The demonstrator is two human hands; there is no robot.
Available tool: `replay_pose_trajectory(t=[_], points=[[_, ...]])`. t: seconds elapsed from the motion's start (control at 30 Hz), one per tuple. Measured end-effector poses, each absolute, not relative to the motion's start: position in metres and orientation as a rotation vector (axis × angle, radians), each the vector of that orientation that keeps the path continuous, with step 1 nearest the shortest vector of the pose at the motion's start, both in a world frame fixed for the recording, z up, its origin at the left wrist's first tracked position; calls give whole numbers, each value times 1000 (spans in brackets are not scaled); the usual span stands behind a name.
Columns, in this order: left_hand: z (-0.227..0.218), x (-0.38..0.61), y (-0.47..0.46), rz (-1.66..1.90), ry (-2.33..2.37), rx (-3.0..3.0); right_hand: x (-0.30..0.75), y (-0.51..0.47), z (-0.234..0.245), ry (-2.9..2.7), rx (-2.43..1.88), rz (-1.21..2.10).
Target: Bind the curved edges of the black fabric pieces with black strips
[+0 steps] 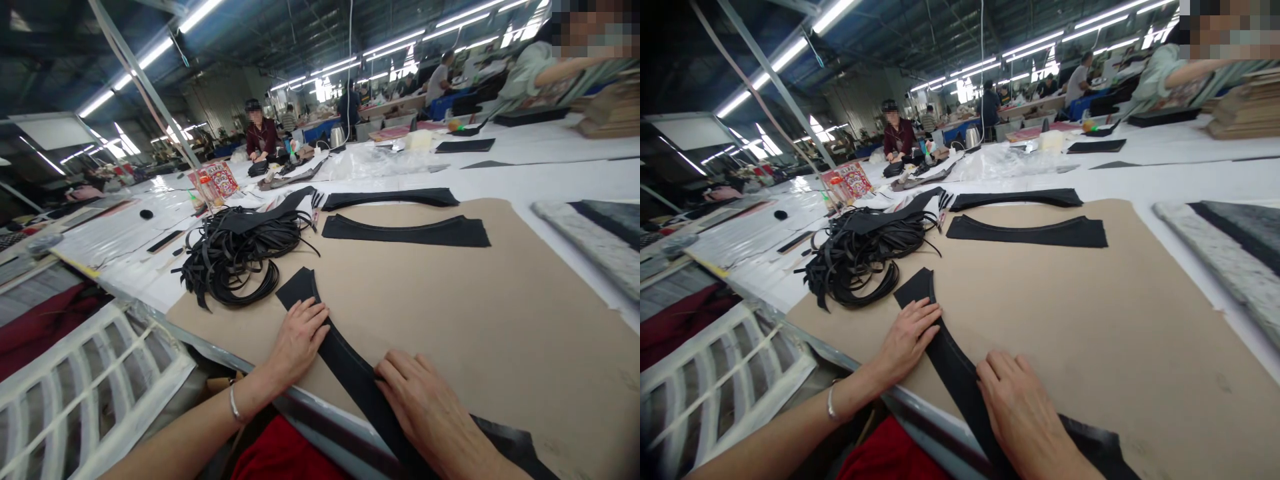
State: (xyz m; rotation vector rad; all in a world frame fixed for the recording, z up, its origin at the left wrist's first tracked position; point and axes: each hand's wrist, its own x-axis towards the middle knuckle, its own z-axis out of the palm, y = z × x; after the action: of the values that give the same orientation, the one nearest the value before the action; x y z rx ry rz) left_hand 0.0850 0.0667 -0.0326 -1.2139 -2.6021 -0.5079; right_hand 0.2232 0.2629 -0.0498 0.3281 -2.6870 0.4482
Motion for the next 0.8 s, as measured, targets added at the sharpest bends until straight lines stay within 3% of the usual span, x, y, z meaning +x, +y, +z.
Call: replay_pose_trajectory(t=[0.2, 0.43, 0.63, 0.8], points=[[-36, 79, 59, -329, -2626, -1309, 224, 264, -53, -2744, 321, 459], [-23, 94, 77, -673, -2602, -1021, 224, 262, -42, -2870, 204, 596], [-13, 145, 109, -891, -2713, -1496, 223, 263, -30, -2943, 81, 670], [-9, 147, 116, -822, -2821, -1561, 234, 279, -19, -3023, 27, 730]])
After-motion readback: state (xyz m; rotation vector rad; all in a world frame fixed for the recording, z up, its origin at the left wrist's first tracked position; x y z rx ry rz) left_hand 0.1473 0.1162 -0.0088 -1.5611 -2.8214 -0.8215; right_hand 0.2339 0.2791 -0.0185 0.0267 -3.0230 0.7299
